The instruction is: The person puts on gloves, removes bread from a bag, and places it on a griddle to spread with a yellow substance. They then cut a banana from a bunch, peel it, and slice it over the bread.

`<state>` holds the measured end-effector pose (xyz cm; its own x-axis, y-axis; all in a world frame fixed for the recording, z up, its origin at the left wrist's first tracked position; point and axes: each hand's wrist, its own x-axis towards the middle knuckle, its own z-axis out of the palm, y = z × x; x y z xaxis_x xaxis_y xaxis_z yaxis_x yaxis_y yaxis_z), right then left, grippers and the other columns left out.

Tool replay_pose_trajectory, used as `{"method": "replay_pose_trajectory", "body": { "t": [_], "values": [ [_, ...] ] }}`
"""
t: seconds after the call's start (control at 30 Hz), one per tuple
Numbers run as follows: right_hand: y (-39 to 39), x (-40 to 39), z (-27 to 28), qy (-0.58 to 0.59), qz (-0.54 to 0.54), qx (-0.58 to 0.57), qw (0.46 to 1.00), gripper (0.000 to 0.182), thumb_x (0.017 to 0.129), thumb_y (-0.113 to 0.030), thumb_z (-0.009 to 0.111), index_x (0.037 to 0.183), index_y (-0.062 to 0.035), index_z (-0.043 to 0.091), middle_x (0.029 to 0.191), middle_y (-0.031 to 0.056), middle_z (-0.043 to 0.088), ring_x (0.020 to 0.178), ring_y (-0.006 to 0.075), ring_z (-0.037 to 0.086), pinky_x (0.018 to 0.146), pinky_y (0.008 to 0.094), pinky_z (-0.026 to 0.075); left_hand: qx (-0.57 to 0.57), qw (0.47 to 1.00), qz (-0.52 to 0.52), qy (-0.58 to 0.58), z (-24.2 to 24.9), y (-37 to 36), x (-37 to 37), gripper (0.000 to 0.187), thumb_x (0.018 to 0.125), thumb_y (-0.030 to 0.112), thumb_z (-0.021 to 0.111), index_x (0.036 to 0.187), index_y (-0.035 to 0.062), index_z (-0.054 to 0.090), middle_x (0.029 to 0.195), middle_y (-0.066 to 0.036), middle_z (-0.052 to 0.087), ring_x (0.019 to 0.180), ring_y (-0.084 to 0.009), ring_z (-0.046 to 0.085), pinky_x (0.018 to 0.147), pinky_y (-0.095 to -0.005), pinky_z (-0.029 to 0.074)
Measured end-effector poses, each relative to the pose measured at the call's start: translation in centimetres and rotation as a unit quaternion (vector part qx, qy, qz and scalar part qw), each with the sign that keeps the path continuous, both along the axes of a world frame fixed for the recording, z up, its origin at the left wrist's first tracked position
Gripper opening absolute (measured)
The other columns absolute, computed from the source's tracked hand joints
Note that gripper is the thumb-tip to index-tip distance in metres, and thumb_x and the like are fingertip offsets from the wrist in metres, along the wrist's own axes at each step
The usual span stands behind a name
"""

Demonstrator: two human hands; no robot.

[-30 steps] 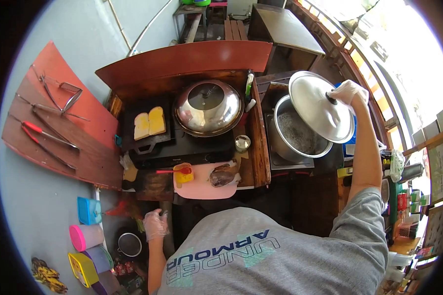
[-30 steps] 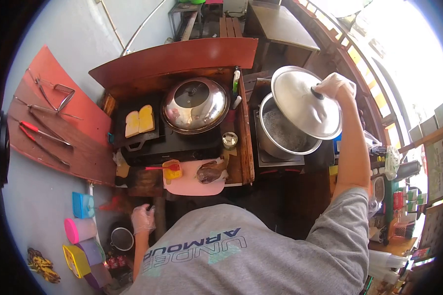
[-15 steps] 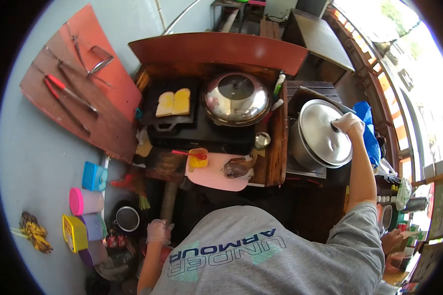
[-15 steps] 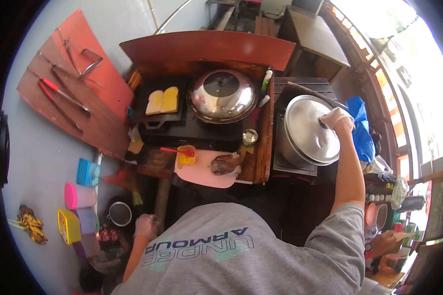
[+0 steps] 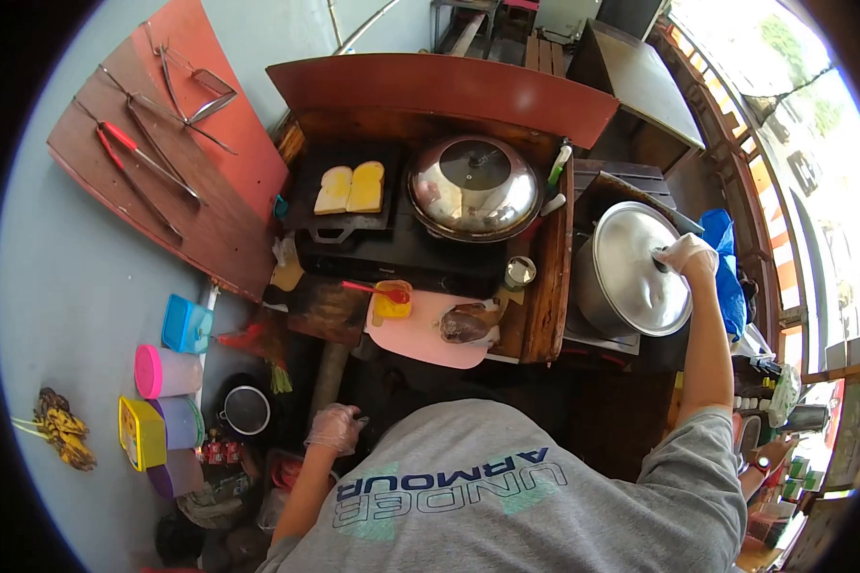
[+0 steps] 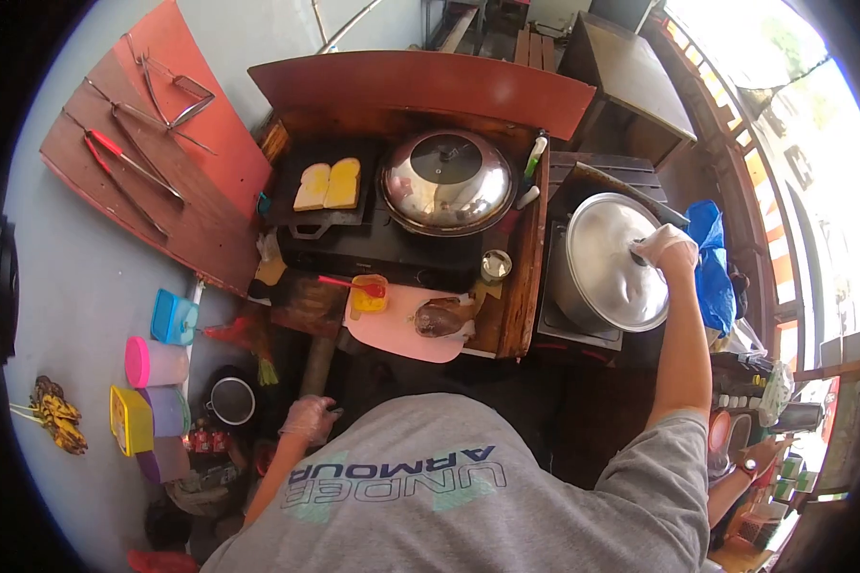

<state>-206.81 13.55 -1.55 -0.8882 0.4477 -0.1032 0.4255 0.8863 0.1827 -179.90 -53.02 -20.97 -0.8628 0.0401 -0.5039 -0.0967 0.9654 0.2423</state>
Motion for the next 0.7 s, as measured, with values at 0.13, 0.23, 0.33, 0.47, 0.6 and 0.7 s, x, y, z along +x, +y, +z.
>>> {"method": "replay_pose_trajectory", "body": {
  "t": [0.13, 0.23, 0.33, 0.47, 0.6, 0.7],
  "values": [
    [-5.7, -2.2, 2.1, 0.097, 0.048, -0.024, 0.994, 0.049, 0.081, -0.044, 0.072, 0.103, -0.0006, 0.079, 0.106, 0.025, 0.075, 0.102, 0.039, 0.075, 0.091, 0.0465, 0.059, -0.004, 1.0, -0.006, 0.013, -0.6, -0.4, -0.7, 0.039, 0.091, 0.041, 0.072, 0.118, 0.0122, 0.078, 0.115, -0.019, 0.075, 0.11, -0.0379, 0.07, 0.097, -0.0475, 0.055],
    [-11.6, -6.5, 2.0, 0.009, 0.122, -0.042, 0.992, 0.054, 0.09, -0.05, 0.073, 0.111, -0.0006, 0.077, 0.119, 0.0223, 0.074, 0.114, 0.0376, 0.071, 0.099, 0.0465, 0.057, -0.001, 1.0, -0.012, 0.015, -0.1, -0.1, -1.1, 0.039, 0.091, 0.041, 0.072, 0.117, 0.0121, 0.078, 0.114, -0.019, 0.075, 0.109, -0.0386, 0.07, 0.096, -0.0477, 0.055],
    [-13.2, -12.6, -3.3, -0.024, 0.212, -0.06, 0.975, 0.036, 0.093, -0.033, 0.066, 0.106, -0.0013, 0.078, 0.112, 0.0233, 0.075, 0.107, 0.0396, 0.073, 0.092, 0.0491, 0.059, 0.013, 1.0, 0.006, 0.026, 0.6, 0.2, -0.5, 0.038, 0.092, 0.04, 0.072, 0.117, 0.012, 0.078, 0.115, -0.02, 0.074, 0.109, -0.0387, 0.07, 0.096, -0.0477, 0.055],
    [-13.1, -20.6, -11.9, -0.019, 0.244, -0.065, 0.967, 0.027, 0.089, -0.02, 0.067, 0.104, 0.0008, 0.078, 0.108, 0.0263, 0.074, 0.104, 0.0411, 0.074, 0.09, 0.0476, 0.059, -0.003, 0.998, 0.061, -0.004, 2.1, 0.7, 1.8, 0.039, 0.094, 0.04, 0.071, 0.118, 0.0104, 0.077, 0.119, -0.022, 0.072, 0.112, -0.0381, 0.069, 0.098, -0.0479, 0.054],
    [-13.4, -24.0, -14.1, -0.062, 0.149, -0.094, 0.982, 0.03, 0.092, -0.011, 0.064, 0.117, 0.0, 0.075, 0.124, 0.0247, 0.071, 0.117, 0.0367, 0.07, 0.095, 0.0457, 0.058, -0.02, 0.986, 0.158, -0.046, 2.8, 1.3, 6.2, 0.041, 0.094, 0.037, 0.07, 0.124, 0.0095, 0.075, 0.122, -0.023, 0.071, 0.115, -0.0383, 0.068, 0.1, -0.0472, 0.054],
    [-15.0, -22.9, -11.9, -0.066, 0.146, -0.069, 0.985, 0.032, 0.094, -0.011, 0.061, 0.12, -0.001, 0.075, 0.126, 0.0233, 0.072, 0.12, 0.0361, 0.07, 0.098, 0.0451, 0.058, -0.022, 0.973, 0.208, -0.094, 2.0, 1.1, 10.0, 0.042, 0.094, 0.035, 0.07, 0.127, 0.0092, 0.074, 0.127, -0.023, 0.07, 0.119, -0.0377, 0.067, 0.103, -0.0454, 0.053]
  ]
}}
